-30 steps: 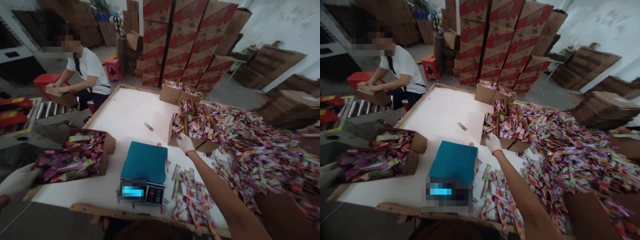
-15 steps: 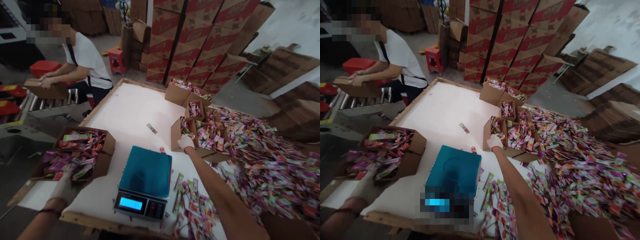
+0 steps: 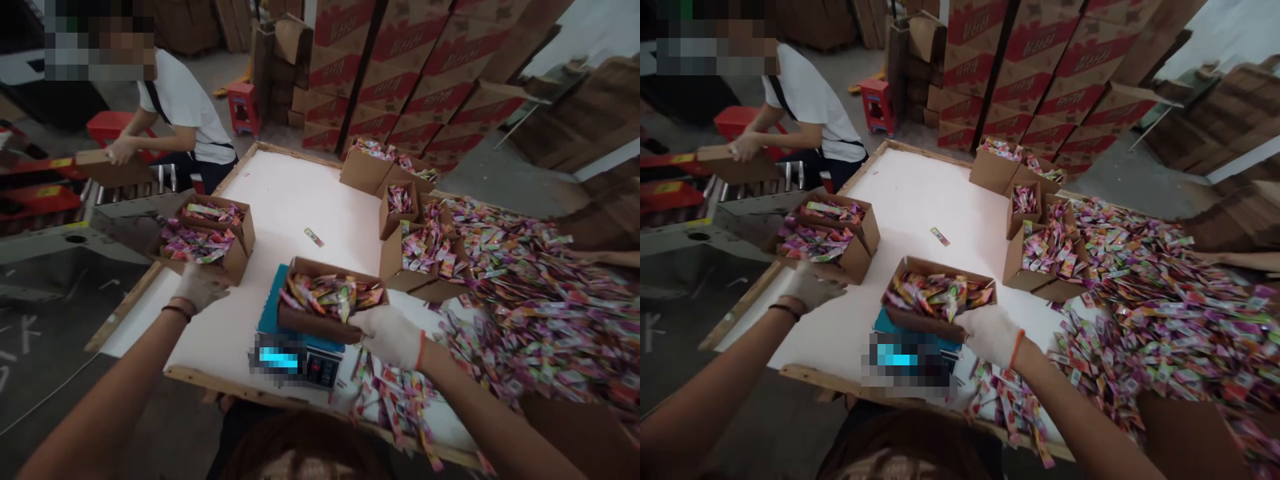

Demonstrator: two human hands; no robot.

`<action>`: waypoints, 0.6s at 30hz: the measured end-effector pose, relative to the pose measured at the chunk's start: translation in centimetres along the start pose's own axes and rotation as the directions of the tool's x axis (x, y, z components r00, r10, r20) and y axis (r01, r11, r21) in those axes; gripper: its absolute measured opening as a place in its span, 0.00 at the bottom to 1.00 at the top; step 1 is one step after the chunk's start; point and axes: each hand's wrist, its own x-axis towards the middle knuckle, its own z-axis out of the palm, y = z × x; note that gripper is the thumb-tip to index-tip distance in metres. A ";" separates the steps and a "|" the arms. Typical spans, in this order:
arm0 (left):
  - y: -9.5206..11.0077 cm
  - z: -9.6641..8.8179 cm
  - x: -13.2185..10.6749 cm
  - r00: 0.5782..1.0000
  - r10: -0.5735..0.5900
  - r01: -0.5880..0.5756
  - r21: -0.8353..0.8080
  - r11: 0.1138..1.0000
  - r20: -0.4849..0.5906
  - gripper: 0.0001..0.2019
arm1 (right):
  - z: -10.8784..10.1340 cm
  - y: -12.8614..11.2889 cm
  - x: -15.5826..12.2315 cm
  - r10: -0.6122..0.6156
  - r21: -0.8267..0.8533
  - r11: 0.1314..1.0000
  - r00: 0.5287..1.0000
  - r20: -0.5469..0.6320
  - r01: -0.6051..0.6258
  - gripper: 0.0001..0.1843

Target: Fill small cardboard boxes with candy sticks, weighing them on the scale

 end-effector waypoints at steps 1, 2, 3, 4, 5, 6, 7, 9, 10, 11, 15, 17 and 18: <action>-0.6 1.0 -1.4 0.996 -0.087 0.088 -0.046 0.995 0.027 0.39 | 0.5 -0.8 0.2 -0.034 -0.014 0.999 0.999 0.041 0.035 0.11; -1.2 2.0 -2.9 0.989 -0.142 0.145 -0.081 0.986 0.045 0.38 | 0.9 -1.4 0.3 -0.062 -0.019 0.998 0.997 0.050 0.063 0.11; -2.0 3.1 -4.4 0.987 -0.153 0.157 -0.095 0.983 0.056 0.38 | 1.2 -1.5 0.1 -0.097 -0.007 0.995 0.995 0.015 0.097 0.11; -2.7 4.1 -6.0 0.991 -0.121 0.126 -0.088 0.988 0.062 0.37 | 1.6 -1.4 -0.3 -0.140 0.027 0.990 0.988 -0.064 0.142 0.11; -3.4 5.0 -7.5 0.994 -0.071 0.078 -0.079 0.994 0.080 0.37 | 2.1 -0.9 -1.0 -0.181 0.082 0.977 0.967 -0.181 0.198 0.10; -3.9 5.8 -8.9 0.994 -0.021 0.029 -0.073 0.997 0.103 0.38 | 2.8 0.0 -1.9 -0.193 0.153 0.955 0.927 -0.322 0.252 0.10; -4.4 6.4 -10.2 0.992 0.024 -0.016 -0.068 0.998 0.122 0.39 | 3.7 1.1 -2.8 -0.151 0.237 0.928 0.873 -0.463 0.287 0.10; -4.9 7.0 -12.3 0.985 0.106 -0.099 -0.059 0.993 0.139 0.41 | 6.7 3.8 -4.4 0.107 0.458 0.854 0.779 -0.618 0.246 0.14; -4.9 7.1 -13.1 0.980 0.142 -0.135 -0.055 0.989 0.139 0.41 | 8.8 5.2 -4.9 0.283 0.590 0.791 0.759 -0.586 0.161 0.17; -4.9 7.1 -13.7 0.976 0.173 -0.167 -0.050 0.985 0.131 0.42 | 11.3 6.3 -5.2 0.447 0.705 0.708 0.752 -0.484 0.033 0.21; -4.0 6.8 -14.8 0.957 0.277 -0.279 0.011 0.960 0.081 0.42 | 22.3 6.9 -4.5 0.748 0.663 0.425 0.652 0.127 -0.617 0.53; -3.4 6.8 -15.1 0.952 0.300 -0.302 0.032 0.953 0.056 0.42 | 26.1 5.4 -3.9 0.787 0.495 0.398 0.565 0.249 -0.773 0.56; -3.1 6.9 -15.2 0.952 0.303 -0.305 0.033 0.952 0.046 0.42 | 27.2 4.6 -3.6 0.783 0.459 0.412 0.563 0.263 -0.787 0.52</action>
